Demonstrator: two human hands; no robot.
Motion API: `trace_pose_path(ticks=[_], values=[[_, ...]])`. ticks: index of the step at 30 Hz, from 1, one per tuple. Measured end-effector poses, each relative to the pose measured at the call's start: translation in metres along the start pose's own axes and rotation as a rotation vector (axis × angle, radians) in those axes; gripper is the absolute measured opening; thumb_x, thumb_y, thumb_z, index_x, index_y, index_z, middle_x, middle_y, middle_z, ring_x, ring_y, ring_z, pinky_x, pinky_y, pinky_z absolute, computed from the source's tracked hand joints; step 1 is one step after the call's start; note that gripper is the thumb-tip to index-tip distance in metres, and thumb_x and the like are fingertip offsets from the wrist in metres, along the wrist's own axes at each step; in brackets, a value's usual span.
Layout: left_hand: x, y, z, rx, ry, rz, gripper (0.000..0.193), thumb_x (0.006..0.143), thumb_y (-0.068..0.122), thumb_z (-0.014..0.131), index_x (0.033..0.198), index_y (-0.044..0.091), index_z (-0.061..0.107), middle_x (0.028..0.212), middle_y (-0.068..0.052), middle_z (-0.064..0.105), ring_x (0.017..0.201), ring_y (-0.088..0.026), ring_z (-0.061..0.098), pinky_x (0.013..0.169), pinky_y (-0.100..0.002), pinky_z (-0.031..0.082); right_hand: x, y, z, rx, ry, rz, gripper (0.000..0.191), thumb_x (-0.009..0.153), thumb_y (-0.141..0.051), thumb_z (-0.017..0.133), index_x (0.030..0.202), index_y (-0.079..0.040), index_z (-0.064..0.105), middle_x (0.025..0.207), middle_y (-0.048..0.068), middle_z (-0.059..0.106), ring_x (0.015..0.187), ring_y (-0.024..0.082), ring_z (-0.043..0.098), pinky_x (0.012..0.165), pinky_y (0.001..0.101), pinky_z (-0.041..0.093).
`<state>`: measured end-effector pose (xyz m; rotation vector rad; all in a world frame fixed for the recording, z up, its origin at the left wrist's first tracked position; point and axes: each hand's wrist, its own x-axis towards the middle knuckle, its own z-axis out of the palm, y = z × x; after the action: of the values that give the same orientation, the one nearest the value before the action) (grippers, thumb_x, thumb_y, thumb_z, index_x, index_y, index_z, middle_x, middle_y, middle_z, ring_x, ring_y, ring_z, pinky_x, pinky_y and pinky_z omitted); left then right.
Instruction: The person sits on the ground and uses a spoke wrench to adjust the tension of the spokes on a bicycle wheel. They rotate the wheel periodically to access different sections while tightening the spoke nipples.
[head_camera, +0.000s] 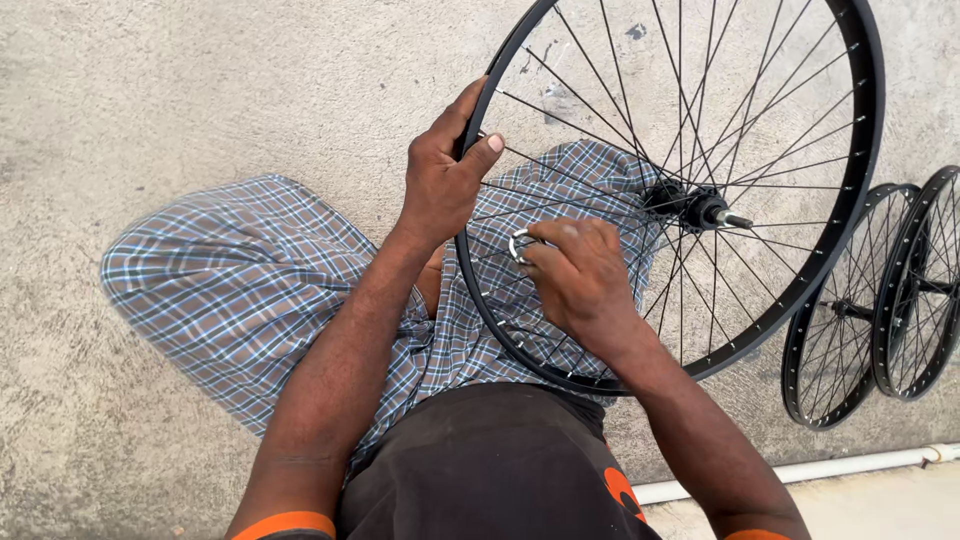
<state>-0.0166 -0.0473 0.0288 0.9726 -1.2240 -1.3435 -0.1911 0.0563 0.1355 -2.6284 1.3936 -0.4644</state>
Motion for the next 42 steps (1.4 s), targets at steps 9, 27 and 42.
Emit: trace_pose_path(ticks=[9, 27, 42], values=[[-0.004, 0.000, 0.001, 0.057, 0.000, 0.086, 0.057, 0.106, 0.021, 0.068, 0.156, 0.003, 0.047, 0.088, 0.004, 0.059, 0.068, -0.002, 0.048, 0.060, -0.022, 0.044, 0.016, -0.004, 0.019, 0.126, -0.359, 0.078, 0.014, 0.102, -0.018, 0.069, 0.113, -0.010, 0.067, 0.095, 0.005, 0.066, 0.079, 0.017, 0.060, 0.077, 0.0419, 0.041], [-0.007, 0.018, 0.006, 0.062, -0.005, 0.099, 0.058, 0.104, 0.021, 0.068, 0.155, 0.002, 0.048, 0.087, 0.001, 0.061, 0.070, -0.006, 0.052, 0.062, -0.025, 0.047, 0.006, -0.007, 0.002, 0.159, -0.107, -0.056, 0.025, 0.087, -0.010, 0.077, 0.104, -0.012, 0.060, 0.112, 0.012, 0.067, 0.084, 0.020, 0.058, 0.076, 0.0422, 0.044], [-0.009, 0.013, 0.006, 0.085, -0.004, 0.113, 0.058, 0.105, 0.018, 0.067, 0.156, 0.002, 0.046, 0.090, 0.001, 0.064, 0.069, -0.003, 0.052, 0.058, -0.022, 0.048, 0.006, 0.001, 0.020, 0.291, -0.264, 0.084, 0.026, 0.091, -0.015, 0.078, 0.111, -0.009, 0.063, 0.097, 0.004, 0.066, 0.086, 0.015, 0.061, 0.077, 0.0432, 0.043]])
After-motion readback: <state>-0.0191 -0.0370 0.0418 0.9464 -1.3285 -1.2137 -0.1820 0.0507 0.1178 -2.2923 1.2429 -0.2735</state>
